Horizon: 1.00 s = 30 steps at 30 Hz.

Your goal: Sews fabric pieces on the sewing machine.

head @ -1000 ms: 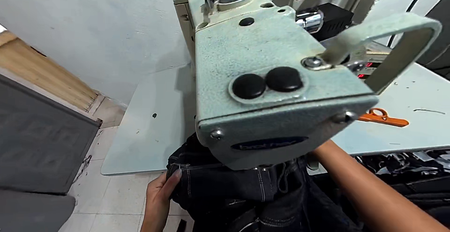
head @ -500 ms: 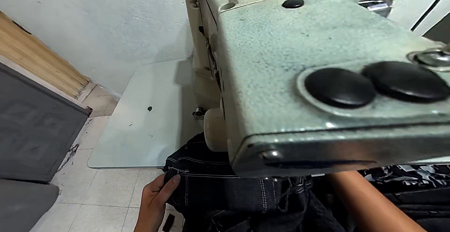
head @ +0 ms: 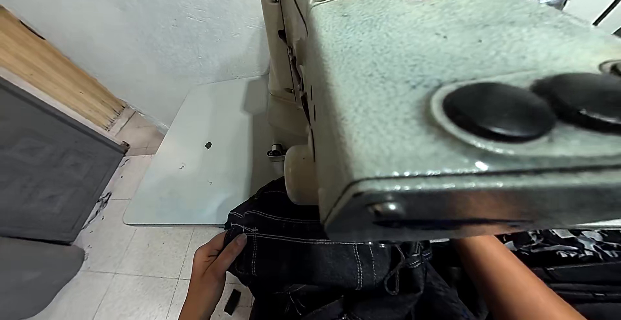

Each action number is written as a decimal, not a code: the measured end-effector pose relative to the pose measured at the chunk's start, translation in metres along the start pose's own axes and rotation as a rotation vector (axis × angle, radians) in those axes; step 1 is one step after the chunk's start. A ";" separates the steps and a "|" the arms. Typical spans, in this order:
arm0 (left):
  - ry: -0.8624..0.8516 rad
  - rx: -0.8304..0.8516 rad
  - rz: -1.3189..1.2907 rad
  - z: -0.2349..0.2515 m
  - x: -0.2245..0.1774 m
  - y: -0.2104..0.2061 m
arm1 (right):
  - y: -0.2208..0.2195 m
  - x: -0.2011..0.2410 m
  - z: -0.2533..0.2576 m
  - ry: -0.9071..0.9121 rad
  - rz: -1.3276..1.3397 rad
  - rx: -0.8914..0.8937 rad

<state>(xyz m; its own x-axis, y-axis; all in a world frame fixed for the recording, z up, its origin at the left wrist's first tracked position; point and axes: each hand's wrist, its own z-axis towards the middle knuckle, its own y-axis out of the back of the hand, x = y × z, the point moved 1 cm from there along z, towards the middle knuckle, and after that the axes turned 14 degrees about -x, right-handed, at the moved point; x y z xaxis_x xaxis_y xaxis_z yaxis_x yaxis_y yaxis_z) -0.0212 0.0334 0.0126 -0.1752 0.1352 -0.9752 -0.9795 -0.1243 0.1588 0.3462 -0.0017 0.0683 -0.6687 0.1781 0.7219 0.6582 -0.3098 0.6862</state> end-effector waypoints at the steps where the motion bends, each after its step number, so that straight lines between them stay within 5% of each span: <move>1: -0.003 -0.001 0.002 0.000 0.000 0.000 | 0.001 0.007 0.001 -0.109 -0.054 0.027; 7: -0.012 -0.007 0.053 0.002 0.001 -0.002 | -0.023 -0.056 -0.007 0.020 0.046 -0.121; 11: 0.018 -0.011 0.081 0.002 -0.002 -0.005 | -0.009 -0.033 -0.008 -0.307 -0.050 0.041; 17: 0.062 0.038 0.103 0.004 -0.002 -0.007 | -0.007 -0.028 -0.008 -0.343 -0.105 0.057; 19: 0.084 0.051 0.124 0.005 -0.003 -0.007 | -0.019 -0.050 -0.002 -0.237 -0.016 -0.049; 23: 0.088 0.067 0.176 -0.005 -0.007 -0.011 | -0.011 -0.047 0.006 -0.313 0.454 0.022; 26: -0.044 0.224 0.337 -0.051 -0.011 0.000 | -0.001 -0.066 0.005 -0.108 0.783 0.328; 28: -0.052 0.406 0.458 -0.076 -0.016 0.018 | -0.006 -0.086 0.005 0.098 0.754 0.614; 30: 0.031 0.535 0.716 -0.084 -0.029 0.040 | -0.014 -0.084 -0.008 0.205 0.687 0.719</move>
<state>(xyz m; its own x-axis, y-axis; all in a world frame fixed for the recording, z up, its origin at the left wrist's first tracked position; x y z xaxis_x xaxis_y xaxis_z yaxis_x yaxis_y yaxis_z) -0.0472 -0.0577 0.0341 -0.7677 0.1735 -0.6169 -0.5527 0.3080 0.7744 0.3908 -0.0197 -0.0027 -0.0690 -0.0116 0.9975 0.9295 0.3625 0.0685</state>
